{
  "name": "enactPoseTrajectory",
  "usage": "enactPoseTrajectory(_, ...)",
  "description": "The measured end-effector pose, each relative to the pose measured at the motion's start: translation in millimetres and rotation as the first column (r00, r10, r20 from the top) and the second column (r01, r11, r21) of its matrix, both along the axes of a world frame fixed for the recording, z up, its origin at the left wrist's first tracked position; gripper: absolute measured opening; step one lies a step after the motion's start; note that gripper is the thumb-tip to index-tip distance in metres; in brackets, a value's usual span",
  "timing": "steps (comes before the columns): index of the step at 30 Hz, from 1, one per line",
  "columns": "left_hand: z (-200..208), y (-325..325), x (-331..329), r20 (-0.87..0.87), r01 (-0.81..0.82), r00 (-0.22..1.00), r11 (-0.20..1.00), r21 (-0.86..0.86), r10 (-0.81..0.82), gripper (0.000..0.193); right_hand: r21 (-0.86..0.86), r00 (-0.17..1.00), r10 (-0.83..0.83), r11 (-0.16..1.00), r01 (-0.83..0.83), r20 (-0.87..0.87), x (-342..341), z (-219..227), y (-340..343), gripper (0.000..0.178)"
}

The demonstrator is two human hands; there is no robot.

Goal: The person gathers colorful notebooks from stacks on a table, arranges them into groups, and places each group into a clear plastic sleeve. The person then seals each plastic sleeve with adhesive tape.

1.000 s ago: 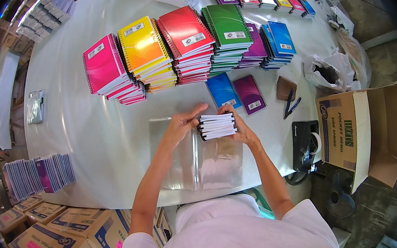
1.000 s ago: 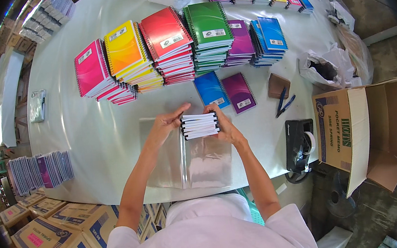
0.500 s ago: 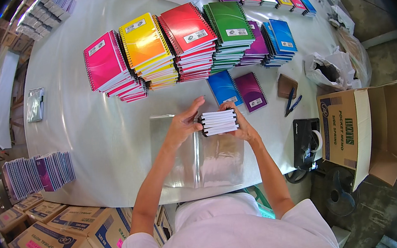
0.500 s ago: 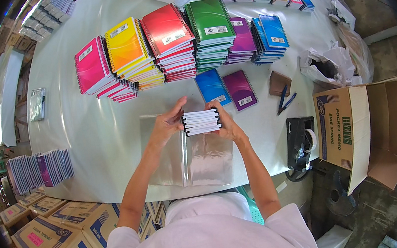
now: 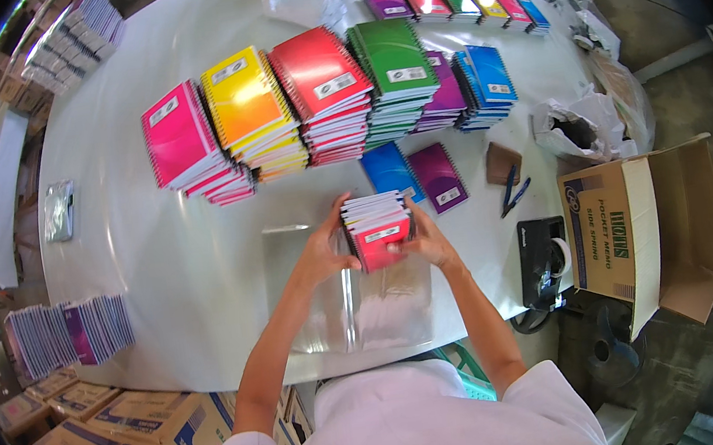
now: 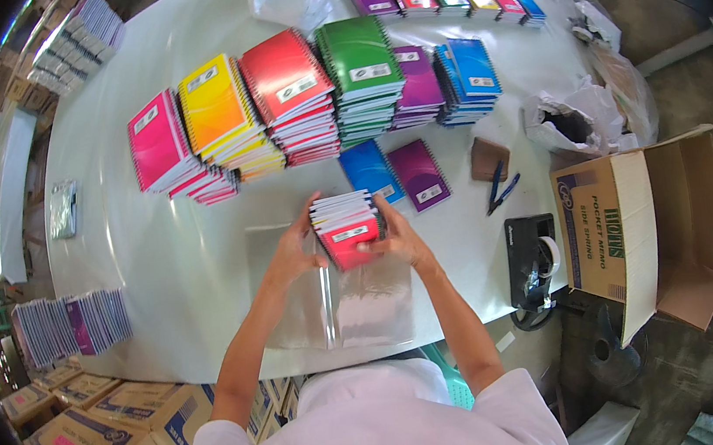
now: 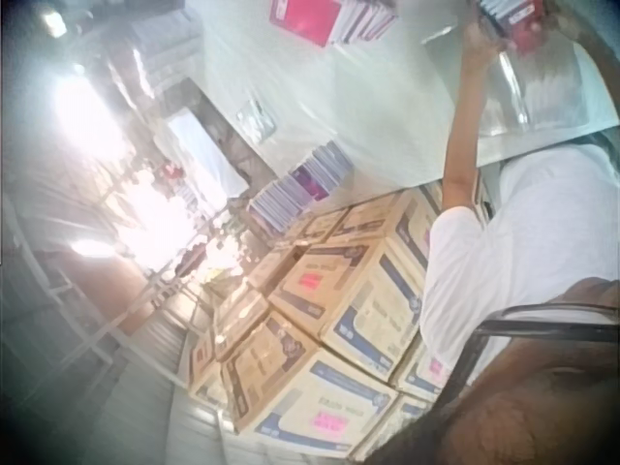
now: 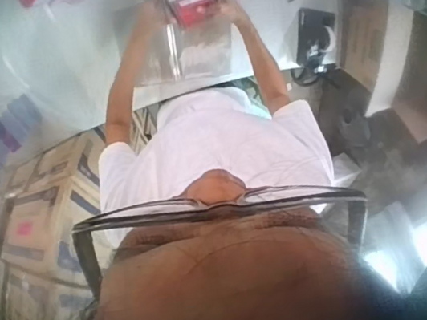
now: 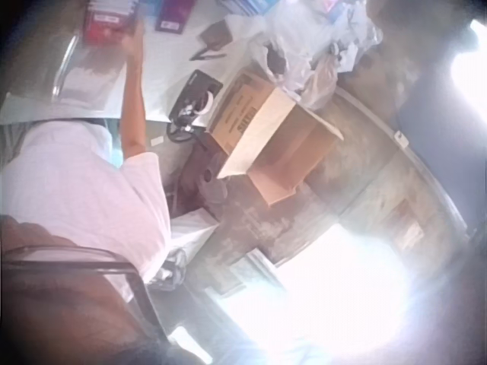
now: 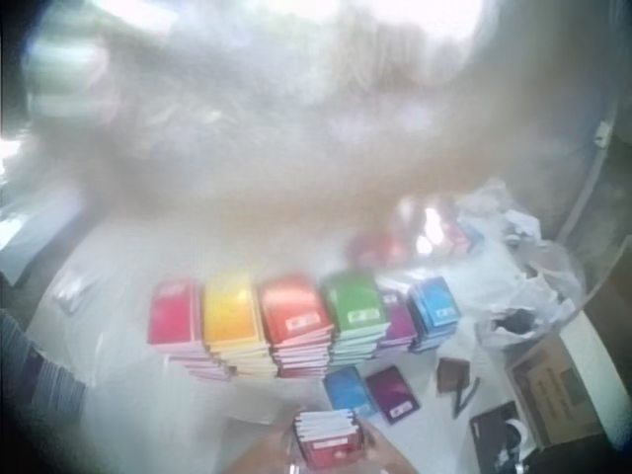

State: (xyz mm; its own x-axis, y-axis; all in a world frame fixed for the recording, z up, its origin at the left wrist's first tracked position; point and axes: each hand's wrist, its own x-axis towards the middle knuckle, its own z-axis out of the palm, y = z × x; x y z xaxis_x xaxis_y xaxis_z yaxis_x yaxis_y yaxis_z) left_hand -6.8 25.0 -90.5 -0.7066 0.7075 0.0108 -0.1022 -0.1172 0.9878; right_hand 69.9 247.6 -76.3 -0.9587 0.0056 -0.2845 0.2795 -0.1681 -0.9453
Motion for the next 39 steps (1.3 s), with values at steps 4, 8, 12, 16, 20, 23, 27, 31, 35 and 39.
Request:
enactPoseTrajectory(4, 29.5, 30.8, 16.3, 0.231, -0.133, 0.968, 0.979, 0.155, 0.095, 0.112, 0.009, 0.997, 0.049, 0.999, -0.049, 0.056, 2.6, 34.3, 2.5, 0.094)
enactPoseTrajectory(8, 35.5, 57.4, 31.0, 0.547, -0.269, 0.833, 0.924, 0.273, 0.080, 0.096, 0.123, 0.938, 0.323, 0.933, -0.337, 0.123, -5.4, 56.4, 40.4, 0.083)
enactPoseTrajectory(12, 28.8, 72.0, 41.4, 0.763, -0.360, 0.646, 0.868, 0.343, -0.034, 0.084, 0.664, 0.985, 0.171, 0.740, -0.108, -0.031, -55.1, 75.6, 145.4, 0.037)
enactPoseTrajectory(16, 28.6, 100.7, 42.3, 0.747, -0.346, 0.665, 0.890, 0.296, 0.010, 0.081, 0.926, 0.842, -0.385, -0.190, 0.328, -0.377, -124.4, 47.7, 251.7, 0.046)
enactPoseTrajectory(20, 8.7, 108.0, 38.9, 0.733, -0.361, 0.678, 0.895, 0.260, 0.061, 0.082, 0.922, 0.841, -0.390, -0.061, 0.383, -0.375, -144.3, 48.5, 292.8, 0.040)
enactPoseTrajectory(23, 0.0, 97.4, 40.2, 0.749, -0.423, 0.654, 0.873, 0.243, 0.108, 0.084, 0.749, 0.796, -0.304, 0.282, 0.600, -0.524, -128.1, 111.2, 256.6, 0.020)
enactPoseTrajectory(27, 1.9, 98.9, 44.6, 0.737, -0.414, 0.668, 0.873, 0.257, 0.100, 0.088, 0.626, 0.910, -0.004, 0.724, 0.288, -0.415, -72.6, 199.1, 179.1, 0.021)
enactPoseTrajectory(31, -1.6, 90.9, 55.8, 0.760, -0.488, 0.632, 0.840, 0.235, 0.154, 0.090, 0.390, 0.946, -0.190, 0.876, 0.285, -0.264, -26.6, 180.6, 82.8, 0.019)
enactPoseTrajectory(35, 6.2, 74.2, 61.3, 0.780, -0.532, 0.605, 0.811, 0.244, 0.163, 0.096, 0.520, 0.942, -0.289, 0.786, 0.334, -0.170, 50.1, 82.0, 16.7, 0.030)
enactPoseTrajectory(39, 19.9, 41.1, 64.5, 0.688, -0.450, 0.709, 0.850, 0.272, 0.155, 0.107, 0.672, 0.990, -0.120, 0.728, 0.137, -0.072, 67.7, 86.9, -14.3, 0.058)
